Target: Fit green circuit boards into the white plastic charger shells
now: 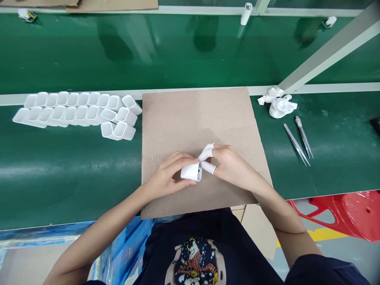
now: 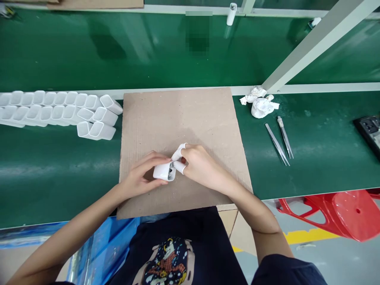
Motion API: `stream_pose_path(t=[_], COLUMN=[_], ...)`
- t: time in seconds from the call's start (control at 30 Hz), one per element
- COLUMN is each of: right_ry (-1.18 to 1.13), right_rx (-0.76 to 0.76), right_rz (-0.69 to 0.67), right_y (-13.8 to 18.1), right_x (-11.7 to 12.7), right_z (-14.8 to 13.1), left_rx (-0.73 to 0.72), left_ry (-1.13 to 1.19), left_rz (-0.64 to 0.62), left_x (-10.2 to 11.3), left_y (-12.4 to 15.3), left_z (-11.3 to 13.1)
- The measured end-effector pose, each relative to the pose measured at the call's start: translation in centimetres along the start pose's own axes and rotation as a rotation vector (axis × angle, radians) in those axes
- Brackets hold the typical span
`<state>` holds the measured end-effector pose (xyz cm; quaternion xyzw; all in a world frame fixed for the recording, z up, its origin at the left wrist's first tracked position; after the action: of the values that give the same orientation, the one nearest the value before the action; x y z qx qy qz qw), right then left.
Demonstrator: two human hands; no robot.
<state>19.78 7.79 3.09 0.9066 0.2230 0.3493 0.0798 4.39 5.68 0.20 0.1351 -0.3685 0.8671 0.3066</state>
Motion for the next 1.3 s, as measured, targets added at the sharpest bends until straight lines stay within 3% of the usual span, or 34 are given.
stream_pose_path(t=[0.2, 0.33, 0.53, 0.7, 0.77, 0.87, 0.97, 1.03, 1.17, 1.3], right_ry=[0.07, 0.105, -0.039, -0.015, 0.053, 0.192, 0.335, 0.403, 0.489, 0.52], right_rx=[0.115, 0.106, 0.172, 0.093, 0.051, -0.057, -0.194, -0.252, -0.299, -0.238], right_rz=[0.028, 0.094, 0.095, 0.098, 0.146, 0.296, 0.455, 0.507, 0.544, 0.623], right_y=[0.2, -0.1, -0.8, -2.8, -4.6, -8.9, -13.9, -16.7, -19.5, -18.6], right_x=[-0.3, -0.5, -1.2, -1.8, -0.3, 4.4, 9.6, 11.8, 12.7, 11.7], right_z=[0.2, 0.7, 0.9, 1.5, 1.5, 1.3, 0.8, 0.5, 0.8, 1.3], left_rx=[0.076, 0.179, 0.339, 0.332, 0.341, 0.392, 0.483, 0.551, 0.647, 0.655], left_ry=[0.071, 0.078, 0.004, -0.087, -0.178, -0.387, -0.579, -0.644, -0.633, -0.591], left_rz=[0.008, -0.005, 0.178, 0.195, 0.2, 0.274, 0.384, 0.422, 0.397, 0.353], left_x=[-0.1, -0.2, 0.5, 0.8, 2.3, 7.2, 12.8, 15.4, 17.1, 16.7], left_y=[0.0, 0.2, 0.3, 0.5, 0.7, 2.0, 5.1, 7.6, 10.6, 10.2], left_z=[-0.3, -0.9, -2.0, -2.1, -2.0, -1.8, -1.8, -2.2, -4.4, -6.0])
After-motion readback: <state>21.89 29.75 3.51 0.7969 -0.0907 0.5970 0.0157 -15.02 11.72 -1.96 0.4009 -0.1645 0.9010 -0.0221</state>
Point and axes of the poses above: each hand's wrist, its own y-axis away from the middle knuckle, its own x-axis out of the back of the hand, z = x × y, the point moved 6 cm from there along -y, towards the middle knuckle, and after that the axes turned 14 degrees about -x, right-handed, at the moved point
